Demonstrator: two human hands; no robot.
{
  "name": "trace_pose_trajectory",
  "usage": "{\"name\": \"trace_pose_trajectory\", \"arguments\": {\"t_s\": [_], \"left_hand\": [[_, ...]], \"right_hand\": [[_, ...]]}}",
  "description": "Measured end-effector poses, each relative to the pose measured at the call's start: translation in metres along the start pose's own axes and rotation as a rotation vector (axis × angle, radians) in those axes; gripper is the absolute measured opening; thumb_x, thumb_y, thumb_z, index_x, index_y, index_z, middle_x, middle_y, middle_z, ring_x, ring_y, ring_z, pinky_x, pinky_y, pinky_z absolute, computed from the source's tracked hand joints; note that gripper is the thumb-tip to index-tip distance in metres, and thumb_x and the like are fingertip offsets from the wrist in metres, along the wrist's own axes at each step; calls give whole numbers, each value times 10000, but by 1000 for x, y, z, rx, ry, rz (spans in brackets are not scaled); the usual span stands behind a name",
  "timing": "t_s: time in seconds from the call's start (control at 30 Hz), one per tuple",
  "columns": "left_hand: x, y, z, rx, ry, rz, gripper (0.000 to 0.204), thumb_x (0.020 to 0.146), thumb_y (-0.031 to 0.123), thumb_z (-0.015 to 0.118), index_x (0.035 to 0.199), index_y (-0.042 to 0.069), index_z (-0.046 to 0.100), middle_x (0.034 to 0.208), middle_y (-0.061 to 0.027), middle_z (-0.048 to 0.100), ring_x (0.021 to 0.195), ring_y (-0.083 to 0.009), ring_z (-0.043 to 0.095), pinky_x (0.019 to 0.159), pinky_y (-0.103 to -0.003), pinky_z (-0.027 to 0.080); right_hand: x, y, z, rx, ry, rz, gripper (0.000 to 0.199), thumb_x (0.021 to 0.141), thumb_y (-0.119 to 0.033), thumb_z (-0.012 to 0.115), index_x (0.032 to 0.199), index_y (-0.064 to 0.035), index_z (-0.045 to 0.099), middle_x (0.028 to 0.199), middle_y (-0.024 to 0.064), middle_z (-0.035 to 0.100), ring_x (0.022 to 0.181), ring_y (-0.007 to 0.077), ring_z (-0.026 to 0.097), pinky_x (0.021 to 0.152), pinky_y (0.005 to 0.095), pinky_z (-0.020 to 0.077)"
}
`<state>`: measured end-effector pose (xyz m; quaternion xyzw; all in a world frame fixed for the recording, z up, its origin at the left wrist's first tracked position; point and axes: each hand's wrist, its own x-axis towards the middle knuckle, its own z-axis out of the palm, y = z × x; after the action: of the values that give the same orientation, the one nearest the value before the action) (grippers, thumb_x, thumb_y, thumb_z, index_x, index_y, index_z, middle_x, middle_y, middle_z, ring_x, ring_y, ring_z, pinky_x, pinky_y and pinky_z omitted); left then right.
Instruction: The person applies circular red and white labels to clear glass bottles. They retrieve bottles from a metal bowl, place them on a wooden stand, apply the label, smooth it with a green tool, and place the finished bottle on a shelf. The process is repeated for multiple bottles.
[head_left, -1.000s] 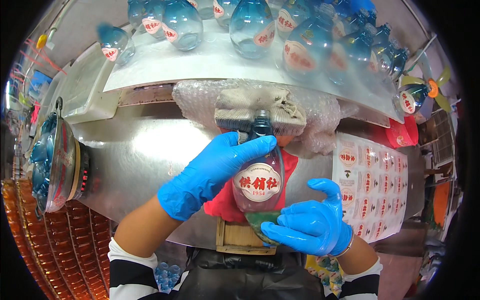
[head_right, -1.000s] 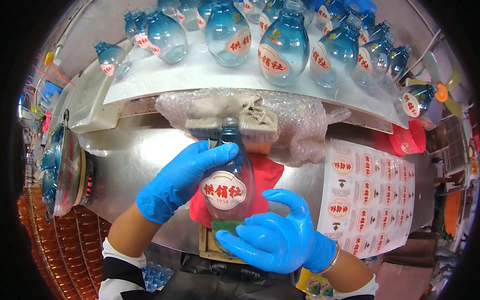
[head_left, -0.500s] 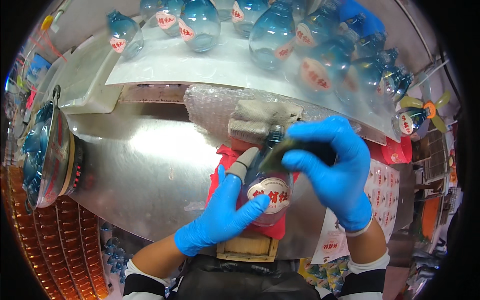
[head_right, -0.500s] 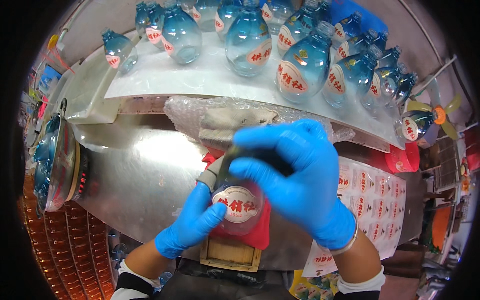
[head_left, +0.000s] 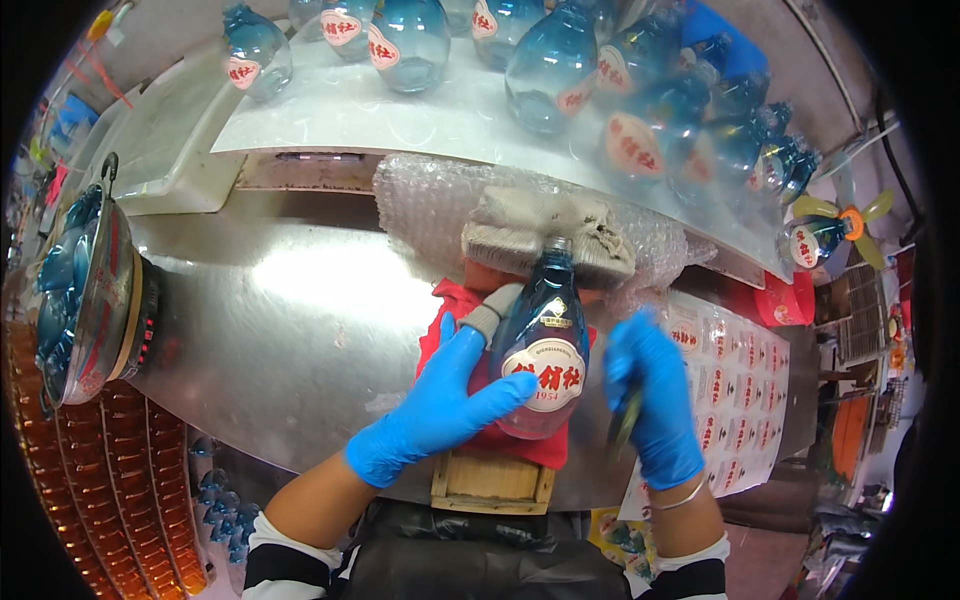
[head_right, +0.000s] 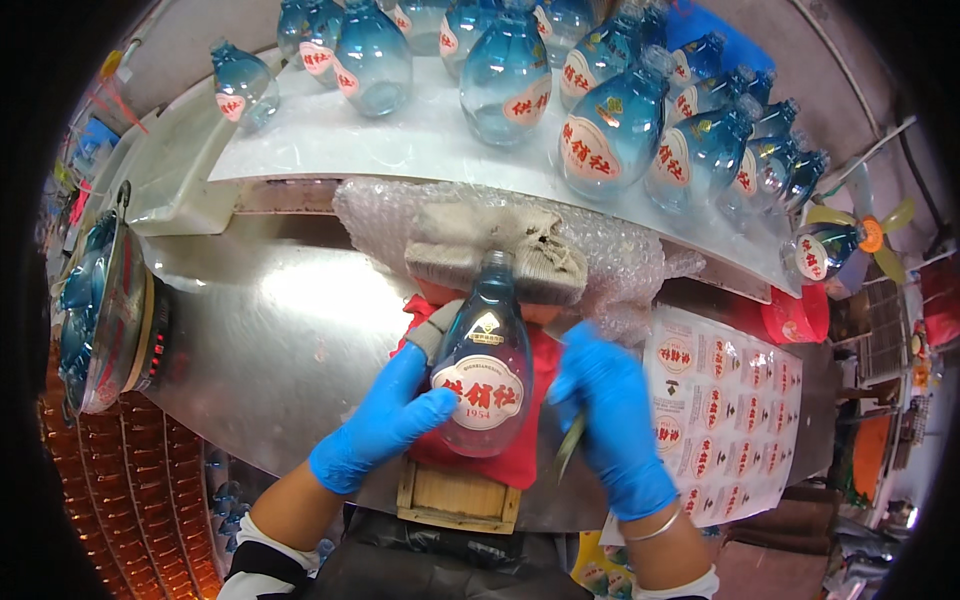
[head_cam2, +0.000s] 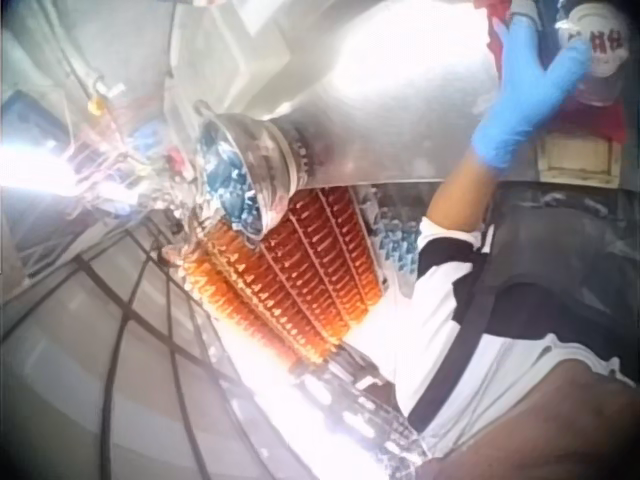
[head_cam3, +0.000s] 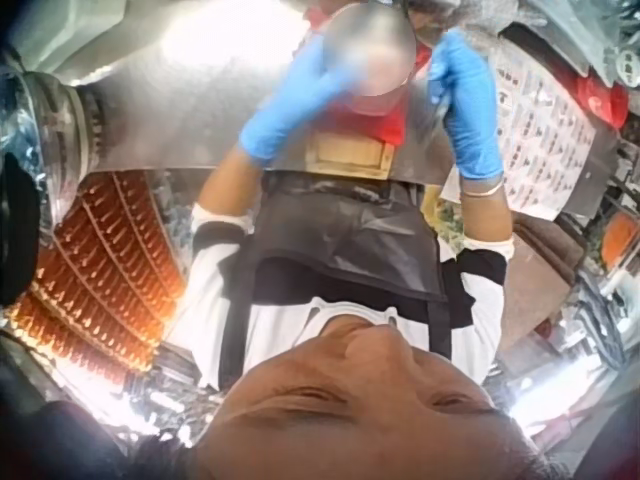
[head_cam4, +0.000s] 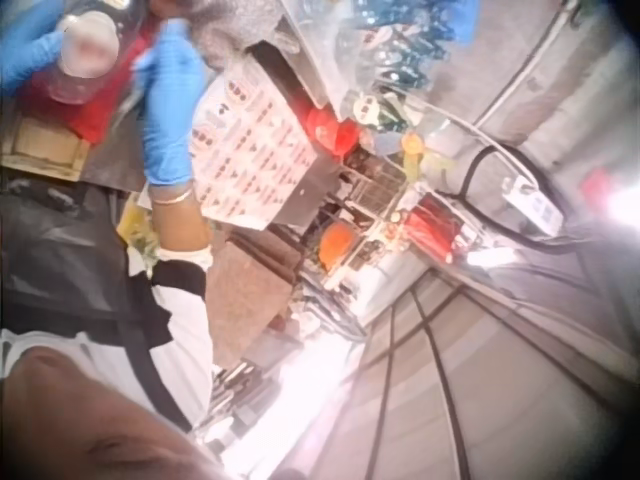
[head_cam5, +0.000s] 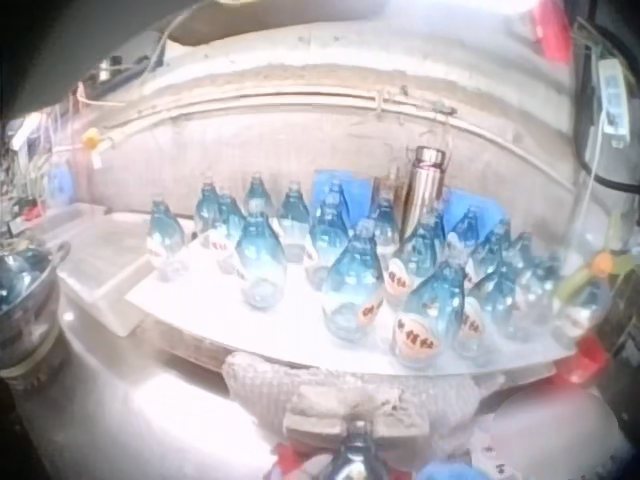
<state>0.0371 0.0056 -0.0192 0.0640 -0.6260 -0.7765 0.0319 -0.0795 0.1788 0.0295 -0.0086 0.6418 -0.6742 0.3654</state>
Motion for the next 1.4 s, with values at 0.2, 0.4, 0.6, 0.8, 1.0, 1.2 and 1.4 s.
{"name": "trace_pose_trajectory", "arguments": {"t_s": [0.2,0.4,0.6,0.8,1.0,1.2,1.4], "left_hand": [[7,-4,-8,-134,-43,-92,813,827,344,625,1421,3,187,1435,-168,284,1331,-263,258,1109,-400,99],[8,-4,-14,-250,-113,-76,789,857,318,586,1433,9,144,1443,-154,271,1331,-257,257,1090,-367,209],[6,-2,-13,-113,-85,-57,758,872,325,559,1434,19,152,1451,-152,254,1334,-263,253,1093,-372,196],[7,2,-8,-112,-53,-115,832,831,372,587,1434,11,143,1438,-152,272,1314,-248,286,1079,-365,229],[7,7,-8,-153,-57,-115,852,825,394,584,1434,-1,137,1435,-149,278,1298,-236,317,1062,-346,266],[10,-20,-14,-99,12,-49,826,842,448,555,1430,17,167,1427,-150,288,1286,-236,341,1065,-350,280],[8,-9,1,-203,18,-79,849,839,497,529,1432,31,139,1385,-156,344,1260,-245,388,1039,-371,338]], "right_hand": [[2,32,10,-70,-109,-137,263,779,-187,719,719,-104,476,685,-43,489,616,36,441,555,178,373],[7,47,3,73,-180,-100,275,790,-248,714,786,-114,473,683,-31,491,573,35,444,484,174,354],[1,36,3,40,-210,-50,299,777,-230,730,821,-109,460,706,-26,494,589,40,459,507,174,386],[2,39,7,46,-163,-42,319,721,-87,763,801,-107,455,775,-22,514,710,44,489,624,189,433],[10,46,-5,-7,-235,-93,262,753,-122,732,797,-97,475,756,-23,516,670,42,492,591,179,430],[5,33,-2,11,-250,54,238,794,-205,696,771,-100,484,750,-30,506,634,35,460,544,176,395],[0,35,12,-20,-86,12,218,827,-238,664,796,-95,501,715,-30,492,588,32,432,487,177,357]]}}
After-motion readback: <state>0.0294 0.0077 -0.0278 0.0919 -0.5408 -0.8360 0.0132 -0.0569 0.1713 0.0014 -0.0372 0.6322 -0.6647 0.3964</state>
